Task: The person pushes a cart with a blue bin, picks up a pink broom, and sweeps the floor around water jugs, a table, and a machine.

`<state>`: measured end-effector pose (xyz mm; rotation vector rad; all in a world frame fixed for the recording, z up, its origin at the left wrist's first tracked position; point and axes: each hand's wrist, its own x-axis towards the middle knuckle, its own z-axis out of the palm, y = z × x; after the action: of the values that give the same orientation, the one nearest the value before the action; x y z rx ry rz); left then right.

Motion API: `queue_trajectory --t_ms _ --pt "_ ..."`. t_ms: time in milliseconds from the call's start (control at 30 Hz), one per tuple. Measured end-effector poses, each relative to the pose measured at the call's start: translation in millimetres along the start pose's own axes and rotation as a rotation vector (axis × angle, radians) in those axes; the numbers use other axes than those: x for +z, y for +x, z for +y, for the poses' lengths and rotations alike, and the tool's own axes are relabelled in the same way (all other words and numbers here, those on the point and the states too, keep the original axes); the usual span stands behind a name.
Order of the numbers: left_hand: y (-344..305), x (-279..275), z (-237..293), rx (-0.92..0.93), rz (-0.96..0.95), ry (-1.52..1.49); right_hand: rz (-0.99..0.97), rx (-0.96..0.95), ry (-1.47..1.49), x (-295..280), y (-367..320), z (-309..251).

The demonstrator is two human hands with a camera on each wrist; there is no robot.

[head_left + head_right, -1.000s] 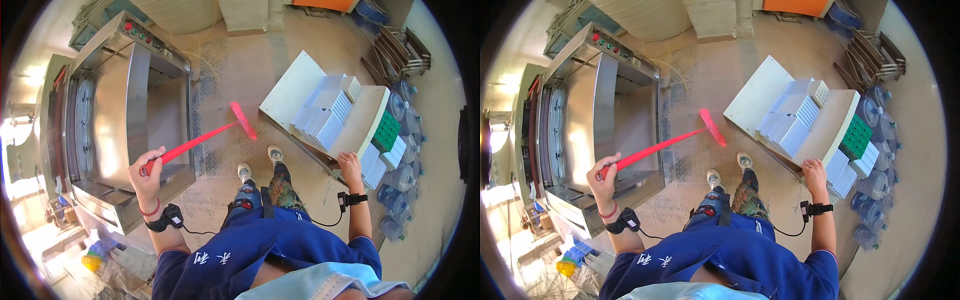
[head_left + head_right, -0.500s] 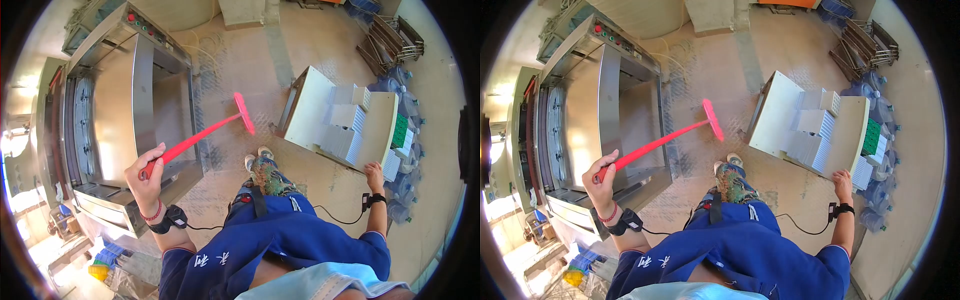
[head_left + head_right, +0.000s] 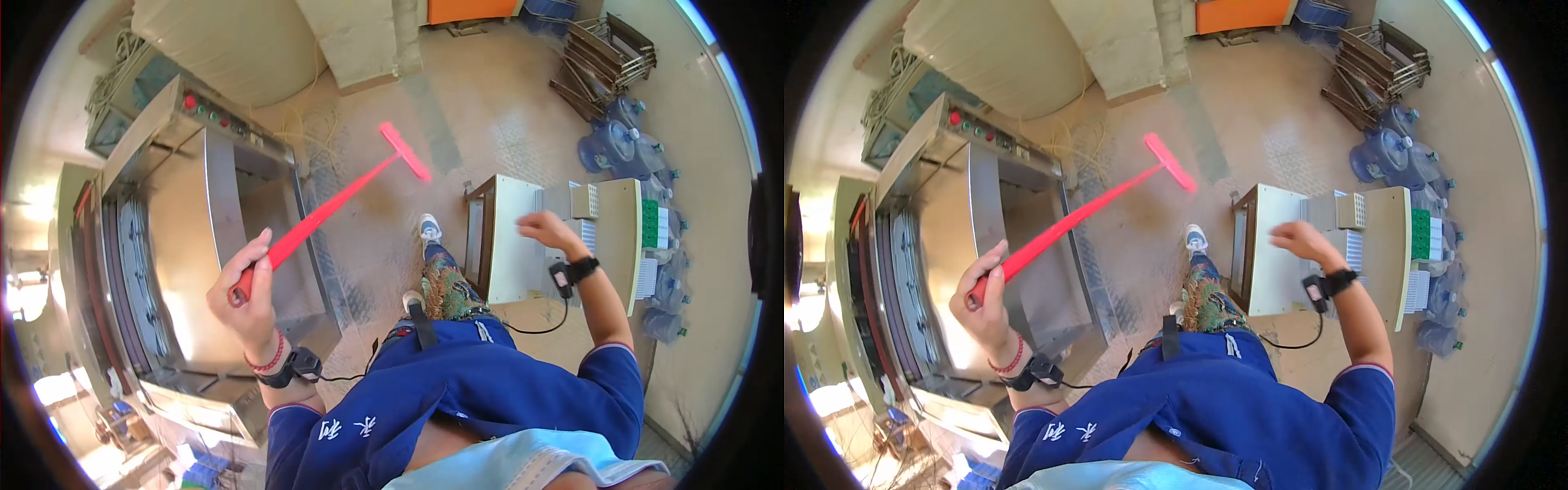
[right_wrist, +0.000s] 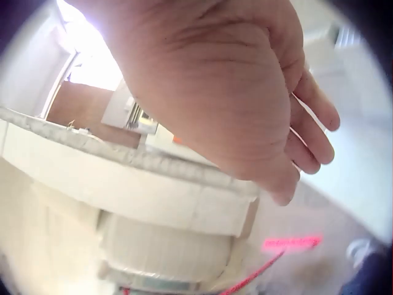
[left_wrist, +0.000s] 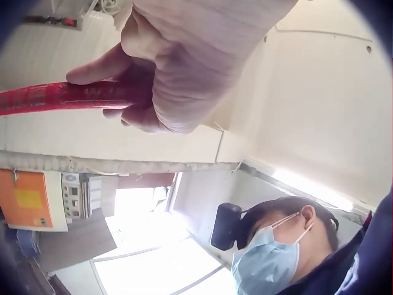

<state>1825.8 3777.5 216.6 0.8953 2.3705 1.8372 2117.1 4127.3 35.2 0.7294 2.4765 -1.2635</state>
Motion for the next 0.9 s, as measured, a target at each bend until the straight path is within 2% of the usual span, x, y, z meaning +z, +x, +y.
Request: queue_trajectory --t_ms 33,167,233,267,333,367,433,500,533,567,633,667,700,767,800,867,900 --pt "12 16 -6 0.021 -0.010 -0.020 -0.120 0.091 0.335 3 24 -33" --pt "51 116 -38 0.019 -0.055 -0.093 -0.409 0.204 1.214 30 122 -71" --pt "64 173 -57 0.063 -0.128 -0.126 -0.444 0.182 1.579 27 162 -87" --pt "81 205 -66 0.085 -0.181 -0.142 -0.439 0.165 1.592 8 192 -96" --pt "98 259 -65 0.036 -0.284 -0.204 -0.250 0.020 1.941 -29 228 -104" --pt "104 283 -81 0.048 -0.349 -0.274 -0.238 0.011 1.933 -48 250 -95" --pt "117 323 -91 0.047 -0.437 -0.349 0.151 0.176 2.023 -66 288 -54" --pt "149 362 -91 0.042 -0.683 -0.225 0.234 0.198 2.201 -96 327 11" --pt "165 379 -97 0.043 -0.693 -0.232 0.385 0.218 2.190 -123 339 39" --pt "152 360 -100 0.011 -0.700 -0.217 0.538 0.225 2.169 -125 322 53" --pt "185 369 -131 -0.073 -0.761 -0.156 0.590 0.192 2.192 -171 342 107" --pt "175 355 -153 -0.127 -0.811 -0.114 0.655 0.174 2.190 -169 326 127" --pt "185 351 -175 -0.218 -0.804 -0.095 0.708 0.165 2.186 -178 330 146" --pt "211 345 -222 -0.394 -0.764 -0.067 0.892 0.241 1.975 -206 359 196" --pt "198 321 -237 -0.469 -0.728 -0.067 0.947 0.254 1.962 -198 348 224" --pt "227 321 -268 -0.577 -0.719 0.017 0.995 0.225 1.893 -229 365 274" --pt "209 297 -277 -0.572 -0.733 0.021 1.029 0.240 1.895 -214 336 284"
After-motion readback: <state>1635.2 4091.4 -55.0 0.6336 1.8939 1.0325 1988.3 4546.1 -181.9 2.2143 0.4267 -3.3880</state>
